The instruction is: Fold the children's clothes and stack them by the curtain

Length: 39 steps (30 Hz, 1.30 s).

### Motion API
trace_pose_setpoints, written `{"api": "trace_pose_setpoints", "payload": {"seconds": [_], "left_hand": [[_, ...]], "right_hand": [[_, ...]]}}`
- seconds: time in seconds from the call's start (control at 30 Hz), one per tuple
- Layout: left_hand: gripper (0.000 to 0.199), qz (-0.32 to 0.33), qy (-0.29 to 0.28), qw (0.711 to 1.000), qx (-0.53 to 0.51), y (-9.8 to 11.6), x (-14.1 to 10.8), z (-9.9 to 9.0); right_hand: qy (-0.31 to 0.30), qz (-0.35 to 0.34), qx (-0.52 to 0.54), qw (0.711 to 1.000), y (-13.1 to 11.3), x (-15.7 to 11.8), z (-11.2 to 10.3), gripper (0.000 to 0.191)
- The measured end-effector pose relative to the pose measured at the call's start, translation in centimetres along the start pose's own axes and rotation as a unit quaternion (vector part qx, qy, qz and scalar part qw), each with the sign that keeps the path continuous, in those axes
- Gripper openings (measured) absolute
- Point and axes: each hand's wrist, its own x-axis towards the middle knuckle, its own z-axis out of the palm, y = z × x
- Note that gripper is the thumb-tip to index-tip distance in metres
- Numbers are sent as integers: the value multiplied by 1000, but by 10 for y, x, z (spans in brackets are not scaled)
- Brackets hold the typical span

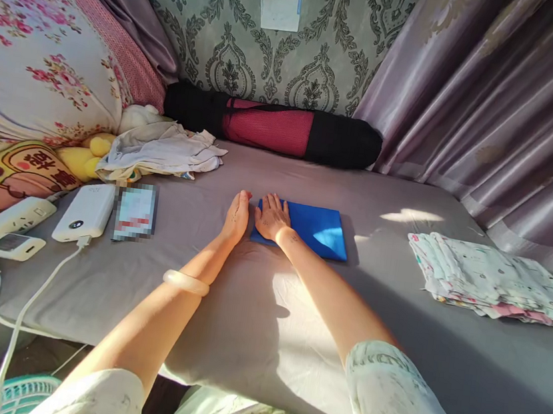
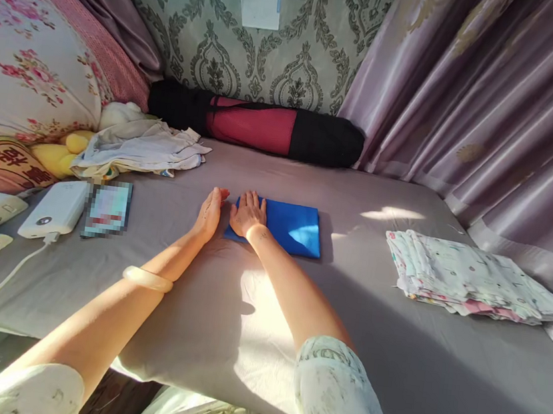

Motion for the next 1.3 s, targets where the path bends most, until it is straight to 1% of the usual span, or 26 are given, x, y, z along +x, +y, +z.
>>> {"api": "trace_pose_setpoints", "payload": {"seconds": [0.1, 0.2, 0.3, 0.4, 0.47, 0.57, 0.63, 0.7, 0.73, 0.8, 0.9, 0.97, 1.03, 1.1, 1.2, 1.3], "left_hand": [[64, 3, -3, 1000, 9, 2, -1, -1], [63, -4, -10, 1000, 26, 5, -2, -1], [62, -2, -13, 999, 35, 7, -3, -2], [62, 0, -15, 999, 38, 6, -3, -2], [63, 4, -20, 999, 42, 5, -3, -2], [64, 9, -31, 998, 53, 6, -3, -4], [61, 11, -46, 996, 77, 10, -2, -4], [55, 19, -66, 990, 122, 14, -1, -3], [53, 33, -78, 985, 153, 17, -1, -2], [51, 86, -107, 966, 221, 22, -2, 5], [50, 185, -163, 918, 310, 29, -9, 23], [50, 219, -196, 887, 356, 33, -13, 38], [51, 224, -215, 864, 397, 36, -17, 50], [52, 205, -224, 851, 429, 36, -18, 58], [53, 173, -236, 843, 451, 32, -16, 63], [53, 172, -239, 843, 451, 28, -15, 63]], "right_hand": [[10, -10, -10, 1000, -3, -6, -4, 60], [32, -40, -26, 998, -8, -17, -4, 61], [9, -62, -34, 997, -12, -28, 2, 64], [-17, -62, -40, 997, -15, -32, 8, 66], [-25, -58, -34, 997, -16, -31, 7, 65], [-33, -57, -5, 998, -14, -33, -1, 63], [-11, -57, 13, 998, -7, -37, -9, 61], [24, -50, 16, 998, 7, -42, -18, 59], [39, -44, 11, 998, 16, -45, -21, 59], [57, -26, -8, 998, 37, -50, -27, 58], [58, -2, -43, 997, 65, -53, -32, 57], [56, -3, -60, 997, 78, -54, -33, 57], [54, -13, -70, 996, 86, -54, -32, 56], [46, -19, -72, 996, 91, -55, -28, 56], [38, -16, -72, 997, 95, -56, -21, 56], [47, -14, -70, 996, 96, -56, -17, 56]]}}
